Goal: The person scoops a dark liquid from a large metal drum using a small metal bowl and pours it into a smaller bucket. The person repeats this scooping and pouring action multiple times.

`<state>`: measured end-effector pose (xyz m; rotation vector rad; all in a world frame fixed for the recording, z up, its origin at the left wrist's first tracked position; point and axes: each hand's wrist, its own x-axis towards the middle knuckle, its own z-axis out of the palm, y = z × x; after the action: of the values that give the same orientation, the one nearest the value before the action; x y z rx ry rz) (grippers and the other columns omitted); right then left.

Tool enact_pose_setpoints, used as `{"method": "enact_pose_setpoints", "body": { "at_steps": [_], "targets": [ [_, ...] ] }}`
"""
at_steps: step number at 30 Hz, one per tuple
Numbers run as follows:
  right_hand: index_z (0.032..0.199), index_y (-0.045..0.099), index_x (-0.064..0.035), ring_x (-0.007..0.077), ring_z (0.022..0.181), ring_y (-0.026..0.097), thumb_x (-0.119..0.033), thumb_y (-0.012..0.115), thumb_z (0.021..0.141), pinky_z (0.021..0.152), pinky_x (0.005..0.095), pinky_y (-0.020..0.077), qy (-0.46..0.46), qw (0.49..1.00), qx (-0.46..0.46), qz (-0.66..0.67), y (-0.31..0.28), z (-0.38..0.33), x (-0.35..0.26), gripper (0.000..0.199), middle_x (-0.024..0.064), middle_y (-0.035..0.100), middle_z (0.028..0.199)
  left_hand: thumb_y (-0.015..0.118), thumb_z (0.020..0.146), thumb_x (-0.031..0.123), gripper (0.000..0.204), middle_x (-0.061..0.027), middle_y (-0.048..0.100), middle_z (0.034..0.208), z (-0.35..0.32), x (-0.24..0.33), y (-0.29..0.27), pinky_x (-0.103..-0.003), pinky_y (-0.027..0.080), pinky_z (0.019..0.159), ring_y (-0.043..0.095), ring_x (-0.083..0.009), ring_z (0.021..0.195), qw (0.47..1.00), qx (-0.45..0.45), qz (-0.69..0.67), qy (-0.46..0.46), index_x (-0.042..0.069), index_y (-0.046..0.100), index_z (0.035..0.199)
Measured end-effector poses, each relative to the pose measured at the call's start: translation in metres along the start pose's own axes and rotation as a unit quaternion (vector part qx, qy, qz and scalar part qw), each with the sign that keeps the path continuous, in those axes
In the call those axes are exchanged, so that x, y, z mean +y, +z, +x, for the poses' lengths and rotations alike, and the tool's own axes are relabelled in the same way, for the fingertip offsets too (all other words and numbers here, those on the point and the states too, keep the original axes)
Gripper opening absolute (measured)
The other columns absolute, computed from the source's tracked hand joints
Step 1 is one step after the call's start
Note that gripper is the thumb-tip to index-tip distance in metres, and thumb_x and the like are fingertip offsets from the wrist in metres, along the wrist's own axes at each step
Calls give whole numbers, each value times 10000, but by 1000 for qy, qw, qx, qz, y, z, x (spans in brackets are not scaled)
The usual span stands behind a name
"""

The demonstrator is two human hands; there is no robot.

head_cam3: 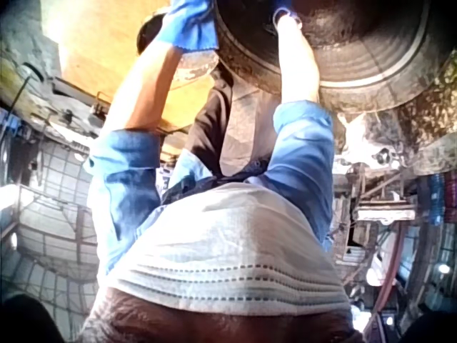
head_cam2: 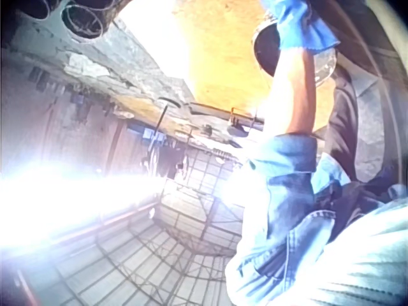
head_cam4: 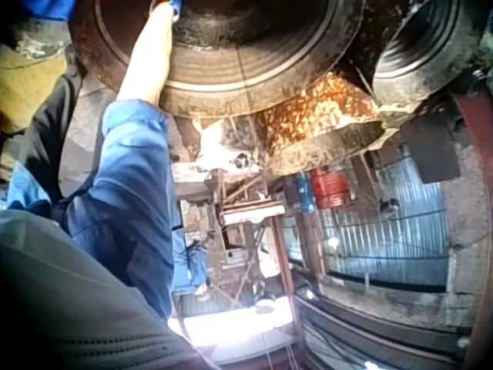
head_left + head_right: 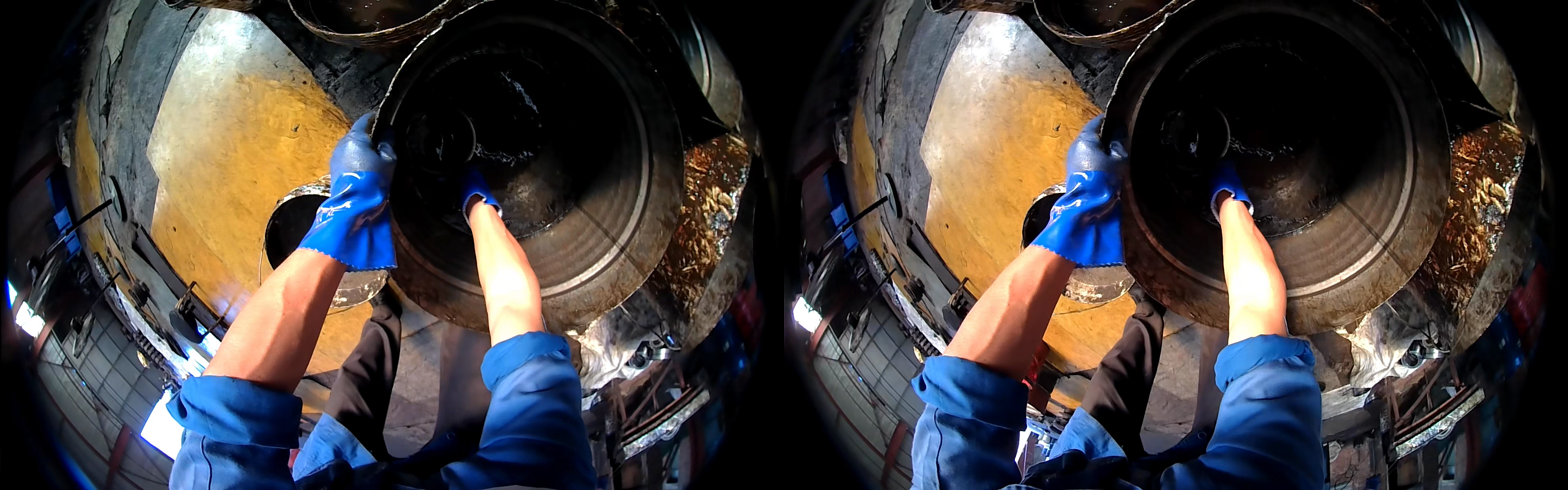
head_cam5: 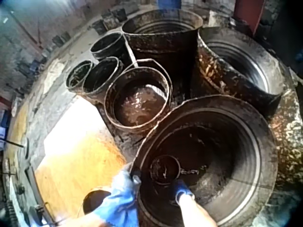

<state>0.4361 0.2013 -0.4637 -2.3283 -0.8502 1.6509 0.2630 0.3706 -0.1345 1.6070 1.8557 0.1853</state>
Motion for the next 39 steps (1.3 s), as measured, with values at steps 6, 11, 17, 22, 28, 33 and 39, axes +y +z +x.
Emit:
{"method": "enact_pose_setpoints", "body": {
  "at_steps": [6, 11, 17, 22, 28, 33, 39],
  "targets": [
    [1047, 613, -49, 181, 619, 608, -323, 527, 917, 554, 295, 470, 152, 979, -67, 118, -62, -74, -66, 315, 134, 699, 816, 613, 817, 131, 439, -226, 670, 1011, -6, 19, -8, -442, 517, 815, 648, -380, 948, 999, -22, 1, -39, 97, 570, 1252],
    [1046, 602, -30, 134, 534, 604, -322, 507, 934, 507, 263, 431, 169, 972, -79, 141, -154, -166, -114, 327, 127, 707, 729, 611, 803, 125, 456, -235, 664, 1031, -4, 16, -16, -451, 516, 834, 638, -392, 966, 999, -27, 18, -13, 99, 569, 1256],
    [1130, 583, 25, 192, 659, 661, -294, 570, 952, 588, 317, 558, 19, 954, -103, 281, -264, -282, -187, 366, 121, 686, 894, 644, 800, 146, 452, -222, 664, 1048, -5, 6, -17, -452, 512, 846, 636, -385, 977, 999, -28, -15, -25, 132, 571, 1246],
    [1077, 607, 13, 201, 571, 636, -270, 646, 909, 572, 340, 579, 58, 961, -47, 265, -329, -309, -256, 332, 109, 676, 828, 643, 816, 170, 408, -195, 666, 1066, -6, 15, -22, -456, 505, 855, 631, -379, 987, 998, -39, -34, -27, 136, 583, 1219],
    [1119, 602, -27, 177, 587, 641, -231, 638, 906, 597, 351, 583, -2, 970, -45, 238, -345, -286, -364, 297, 91, 687, 870, 612, 798, 132, 460, -214, 652, 1086, -8, 20, -30, -448, 511, 857, 628, -381, 990, 996, -59, -41, -44, 141, 558, 1254],
    [1138, 558, 2, 188, 665, 646, -221, 583, 939, 655, 359, 589, -89, 973, -48, 206, -325, -215, -418, 300, 119, 647, 958, 598, 785, 123, 476, -193, 671, 1041, -7, 14, -24, -454, 528, 809, 646, -379, 933, 998, -52, -25, -37, 156, 554, 1259],
    [1074, 564, 77, 192, 643, 659, -262, 503, 958, 605, 323, 536, -166, 984, 67, -21, -288, -163, -462, 363, 142, 677, 798, 583, 817, 110, 400, -194, 655, 1081, -9, 22, -34, -451, 515, 831, 639, -377, 951, 997, -56, -34, -46, 123, 572, 1217]
  ]
}}
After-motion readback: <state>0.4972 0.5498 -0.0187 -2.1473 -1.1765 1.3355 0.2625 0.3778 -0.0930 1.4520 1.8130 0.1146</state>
